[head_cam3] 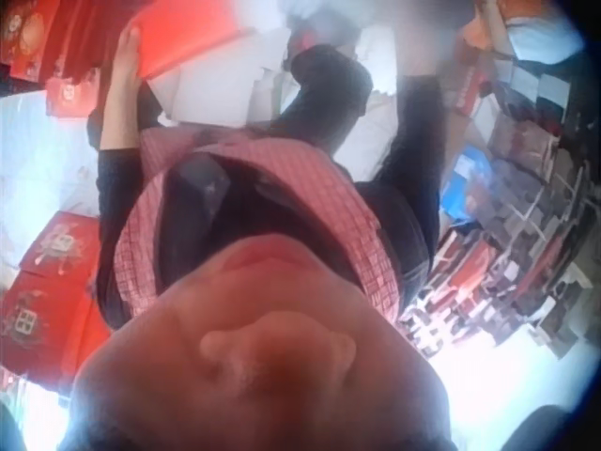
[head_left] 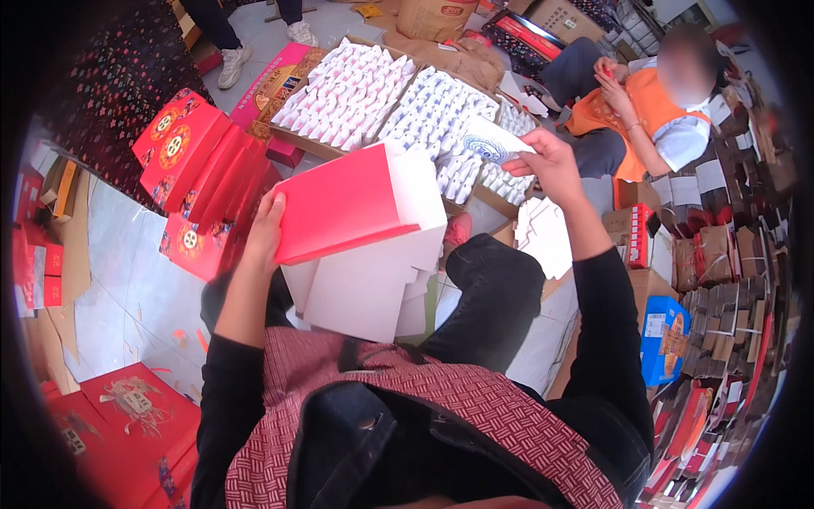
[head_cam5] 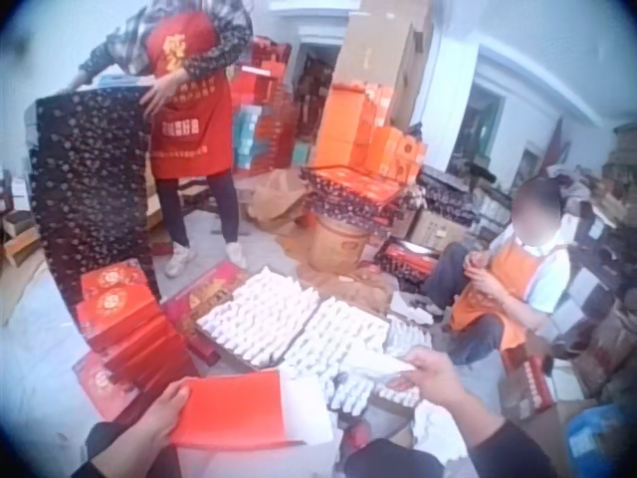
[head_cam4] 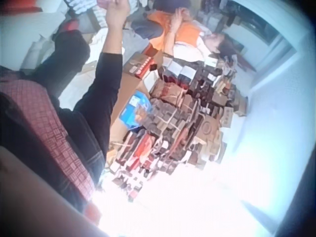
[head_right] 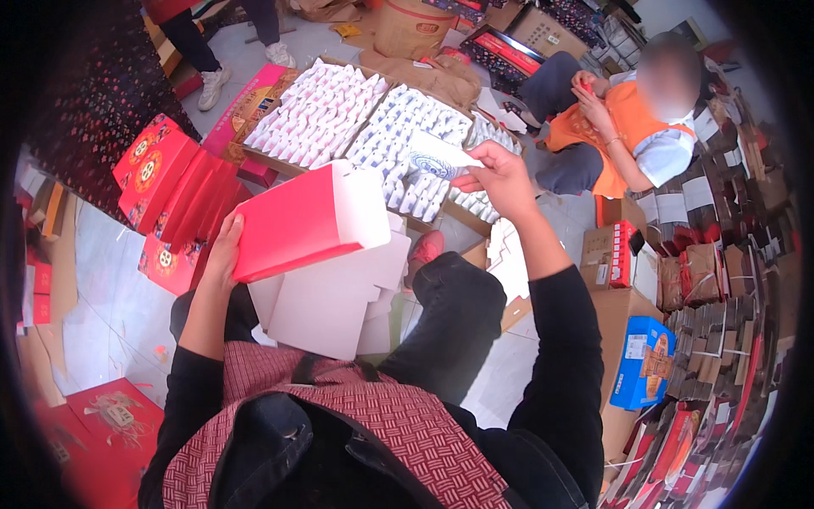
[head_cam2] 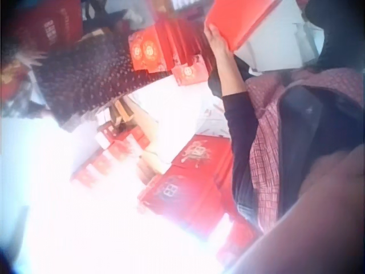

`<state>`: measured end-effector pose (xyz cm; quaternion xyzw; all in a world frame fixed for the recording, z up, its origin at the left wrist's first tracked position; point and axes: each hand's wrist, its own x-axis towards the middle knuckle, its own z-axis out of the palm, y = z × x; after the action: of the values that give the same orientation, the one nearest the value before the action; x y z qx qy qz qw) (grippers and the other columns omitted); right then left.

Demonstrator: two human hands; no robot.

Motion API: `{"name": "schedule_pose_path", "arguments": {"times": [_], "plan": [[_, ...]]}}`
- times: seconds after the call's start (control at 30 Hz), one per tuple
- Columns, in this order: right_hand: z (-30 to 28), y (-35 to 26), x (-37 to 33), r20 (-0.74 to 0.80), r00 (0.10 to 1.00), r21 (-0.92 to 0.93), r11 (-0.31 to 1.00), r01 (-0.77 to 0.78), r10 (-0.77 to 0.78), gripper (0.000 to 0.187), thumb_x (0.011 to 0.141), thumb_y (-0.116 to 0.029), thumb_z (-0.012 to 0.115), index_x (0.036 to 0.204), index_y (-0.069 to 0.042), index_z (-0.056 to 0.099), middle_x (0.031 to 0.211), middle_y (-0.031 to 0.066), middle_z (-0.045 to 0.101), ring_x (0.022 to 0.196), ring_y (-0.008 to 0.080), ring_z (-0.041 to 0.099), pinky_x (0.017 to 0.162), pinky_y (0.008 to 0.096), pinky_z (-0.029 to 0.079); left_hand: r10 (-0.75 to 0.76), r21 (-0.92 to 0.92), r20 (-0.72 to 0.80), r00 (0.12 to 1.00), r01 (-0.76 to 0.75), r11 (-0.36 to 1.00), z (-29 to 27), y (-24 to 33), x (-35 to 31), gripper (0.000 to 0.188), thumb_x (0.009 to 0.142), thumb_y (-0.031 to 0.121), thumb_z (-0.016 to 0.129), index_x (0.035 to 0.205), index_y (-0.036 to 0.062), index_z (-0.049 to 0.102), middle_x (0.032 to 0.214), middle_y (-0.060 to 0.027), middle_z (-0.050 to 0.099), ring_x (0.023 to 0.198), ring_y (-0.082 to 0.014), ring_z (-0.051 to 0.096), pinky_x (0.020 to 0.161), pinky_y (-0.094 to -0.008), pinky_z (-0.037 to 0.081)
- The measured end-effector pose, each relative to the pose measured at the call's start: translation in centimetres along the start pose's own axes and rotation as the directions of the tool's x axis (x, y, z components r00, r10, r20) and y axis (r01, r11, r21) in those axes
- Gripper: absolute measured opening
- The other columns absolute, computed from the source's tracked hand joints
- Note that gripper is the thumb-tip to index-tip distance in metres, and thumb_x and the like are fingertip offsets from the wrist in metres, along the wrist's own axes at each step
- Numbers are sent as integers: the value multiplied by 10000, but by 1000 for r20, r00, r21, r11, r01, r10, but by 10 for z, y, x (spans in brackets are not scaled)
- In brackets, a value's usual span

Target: The person sits on the floor and repeatedly folds red paper envelopes, inserts small green packets into them, and stacks the finished units. The workspace contains stacks of red envelopes, white paper sheets, and boxes of small items.

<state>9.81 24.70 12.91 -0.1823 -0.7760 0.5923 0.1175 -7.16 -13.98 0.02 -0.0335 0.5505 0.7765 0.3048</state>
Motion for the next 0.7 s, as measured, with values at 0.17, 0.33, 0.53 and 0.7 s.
{"name": "schedule_pose_path", "arguments": {"times": [0.17,0.33,0.53,0.7], "plan": [[15,-77,-80,326,725,-602,458,654,-607,146,764,87,526,863,-19,540,1061,105,647,823,243,663,691,290,536,-19,-235,200,980,67,970,15,-27,-36,340,975,251,395,1267,77,412,1194,-113,516,1065,-206,546,877,-360,492],[34,-115,-117,644,568,-586,148,797,-512,121,738,-11,562,856,-29,540,1094,75,629,887,266,633,734,328,522,-26,-285,296,955,114,952,51,-27,-77,364,985,271,349,1287,70,365,1232,-121,487,1083,-220,537,905,-384,485],[43,-141,-140,268,554,-639,285,715,-789,207,797,-4,548,1000,-20,581,1107,104,611,949,248,604,834,297,472,61,-431,263,963,61,901,84,-37,-104,354,990,278,322,1271,69,373,1241,-126,470,1120,-227,508,917,-386,477],[63,-31,-202,-564,779,221,859,462,-274,483,903,-109,496,1329,-6,293,1257,133,455,1080,201,518,922,337,422,181,-441,41,983,-145,886,131,-52,-140,323,970,234,424,1256,121,326,1208,-118,476,1087,-199,503,883,-347,474]]}}
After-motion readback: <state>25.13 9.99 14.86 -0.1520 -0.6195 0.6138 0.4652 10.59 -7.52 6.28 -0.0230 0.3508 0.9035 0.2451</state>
